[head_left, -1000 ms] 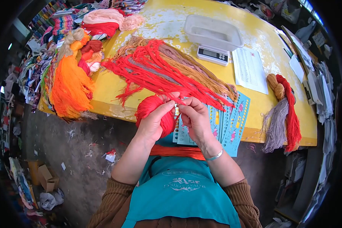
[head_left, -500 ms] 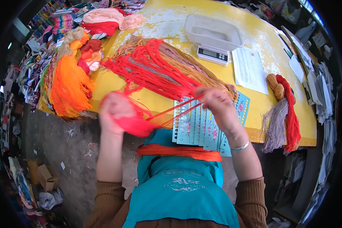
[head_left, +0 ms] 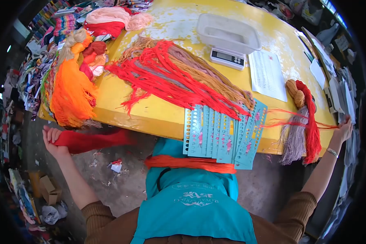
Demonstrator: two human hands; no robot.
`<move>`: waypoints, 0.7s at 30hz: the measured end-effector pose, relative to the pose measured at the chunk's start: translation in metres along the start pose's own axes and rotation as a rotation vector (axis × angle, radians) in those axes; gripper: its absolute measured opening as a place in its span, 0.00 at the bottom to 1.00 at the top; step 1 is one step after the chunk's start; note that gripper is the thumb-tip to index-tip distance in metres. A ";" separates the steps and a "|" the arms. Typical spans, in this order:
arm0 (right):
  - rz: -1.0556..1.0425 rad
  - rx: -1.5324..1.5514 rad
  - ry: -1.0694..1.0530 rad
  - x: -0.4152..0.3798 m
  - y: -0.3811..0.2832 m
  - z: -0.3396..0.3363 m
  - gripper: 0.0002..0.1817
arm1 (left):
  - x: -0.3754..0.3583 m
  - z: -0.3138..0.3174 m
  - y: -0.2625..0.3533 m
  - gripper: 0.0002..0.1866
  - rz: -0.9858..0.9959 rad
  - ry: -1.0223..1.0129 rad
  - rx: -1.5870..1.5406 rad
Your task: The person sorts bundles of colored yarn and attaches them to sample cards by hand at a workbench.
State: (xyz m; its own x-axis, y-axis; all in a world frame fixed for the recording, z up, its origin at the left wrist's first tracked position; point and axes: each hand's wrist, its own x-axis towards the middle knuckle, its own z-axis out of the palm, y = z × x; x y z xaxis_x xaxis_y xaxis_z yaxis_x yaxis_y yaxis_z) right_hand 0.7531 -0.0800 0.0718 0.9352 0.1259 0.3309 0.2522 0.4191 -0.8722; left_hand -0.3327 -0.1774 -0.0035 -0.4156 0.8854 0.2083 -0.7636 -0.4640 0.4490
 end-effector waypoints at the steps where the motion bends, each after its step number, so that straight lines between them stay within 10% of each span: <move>1: -0.081 -0.034 -0.166 -0.031 -0.020 0.011 0.09 | -0.003 0.016 -0.021 0.14 -0.060 -0.074 -0.007; 8: -0.056 -0.472 -1.222 -0.318 -0.056 0.085 0.16 | -0.031 0.087 -0.207 0.40 -0.507 -0.248 -0.203; 9: 0.254 -0.297 -1.466 -0.349 -0.058 0.087 0.14 | -0.036 0.096 -0.234 0.44 -0.586 -0.292 -0.221; 13: 0.607 -0.100 -1.841 -0.443 -0.046 0.090 0.20 | -0.064 0.131 -0.308 0.32 -0.914 -0.343 -0.039; 16: 0.755 0.049 -1.908 -0.473 -0.044 0.090 0.23 | -0.079 0.169 -0.343 0.20 -0.973 -0.436 0.565; 21: 0.861 0.086 -1.937 -0.480 -0.033 0.090 0.24 | -0.085 0.166 -0.375 0.11 -0.961 -0.466 0.603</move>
State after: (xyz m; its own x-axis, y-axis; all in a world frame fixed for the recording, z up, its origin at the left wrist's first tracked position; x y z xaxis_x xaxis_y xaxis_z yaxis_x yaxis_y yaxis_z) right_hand 0.2734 -0.0736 -0.0260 -0.6141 0.7776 -0.1355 -0.0563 -0.2144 -0.9751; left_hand 0.0711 -0.0737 -0.0453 0.5012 0.8433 -0.1940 -0.2597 0.3605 0.8959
